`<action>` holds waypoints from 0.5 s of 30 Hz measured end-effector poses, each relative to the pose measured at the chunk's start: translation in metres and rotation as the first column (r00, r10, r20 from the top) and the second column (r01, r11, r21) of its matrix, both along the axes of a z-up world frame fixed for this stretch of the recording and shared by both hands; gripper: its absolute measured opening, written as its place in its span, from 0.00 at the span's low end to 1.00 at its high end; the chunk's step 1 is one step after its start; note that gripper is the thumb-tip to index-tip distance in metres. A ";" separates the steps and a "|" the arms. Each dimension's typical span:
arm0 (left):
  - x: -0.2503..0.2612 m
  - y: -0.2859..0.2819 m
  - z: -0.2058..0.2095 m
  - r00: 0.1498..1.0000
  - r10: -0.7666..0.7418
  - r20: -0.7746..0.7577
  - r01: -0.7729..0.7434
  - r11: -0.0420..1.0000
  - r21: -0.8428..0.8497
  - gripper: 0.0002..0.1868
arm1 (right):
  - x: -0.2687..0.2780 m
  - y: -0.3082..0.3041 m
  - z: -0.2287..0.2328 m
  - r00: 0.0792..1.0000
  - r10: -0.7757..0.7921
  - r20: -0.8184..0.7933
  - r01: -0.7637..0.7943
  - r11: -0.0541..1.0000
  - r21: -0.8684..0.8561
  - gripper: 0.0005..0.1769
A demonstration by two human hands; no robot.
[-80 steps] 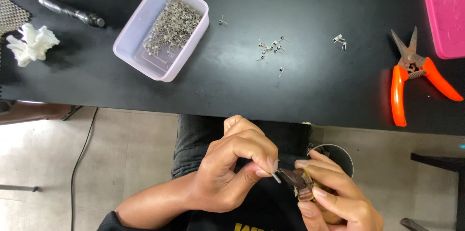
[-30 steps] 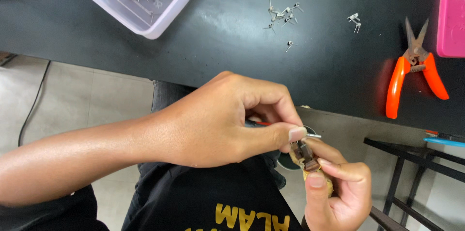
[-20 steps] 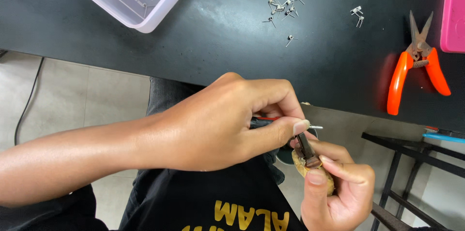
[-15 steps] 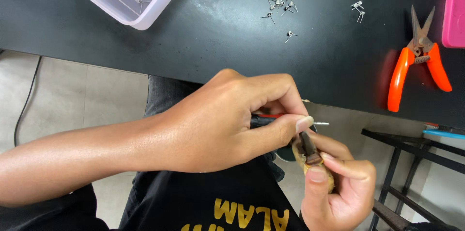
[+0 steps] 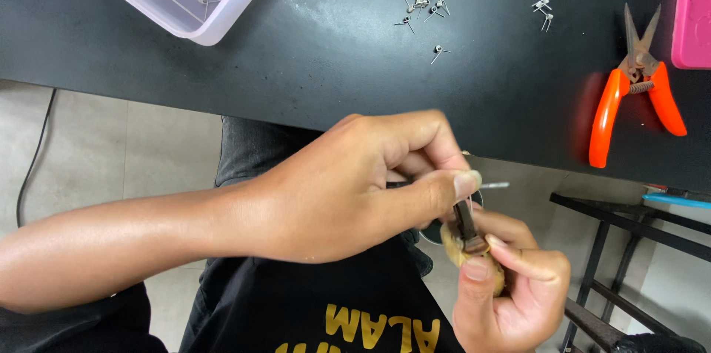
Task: The person repeatedly picks small electronic components from a table, uses a screwdriver to hold them, and trims their leads with pliers. Trimmed pieces are discarded into a container below the table. The process is repeated for multiple components throughout the clip.
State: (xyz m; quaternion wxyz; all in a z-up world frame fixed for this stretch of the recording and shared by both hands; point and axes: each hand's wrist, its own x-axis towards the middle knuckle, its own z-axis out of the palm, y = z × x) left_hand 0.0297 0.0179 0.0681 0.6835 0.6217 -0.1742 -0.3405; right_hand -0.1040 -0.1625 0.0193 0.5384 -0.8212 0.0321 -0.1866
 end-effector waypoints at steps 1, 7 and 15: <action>-0.001 0.001 0.001 0.996 0.042 0.076 -0.039 0.999 -0.034 0.09 | 0.000 0.000 -0.001 1.000 -0.013 0.006 0.013 1.000 0.019 0.14; -0.006 0.001 0.003 0.976 0.102 0.194 -0.086 0.992 -0.088 0.07 | 0.000 0.001 0.004 1.000 -0.015 -0.001 0.015 1.000 -0.003 0.14; -0.010 -0.001 -0.002 0.957 0.122 0.264 -0.113 0.992 -0.052 0.07 | -0.004 0.000 -0.005 0.997 -0.066 0.040 0.065 0.998 0.012 0.15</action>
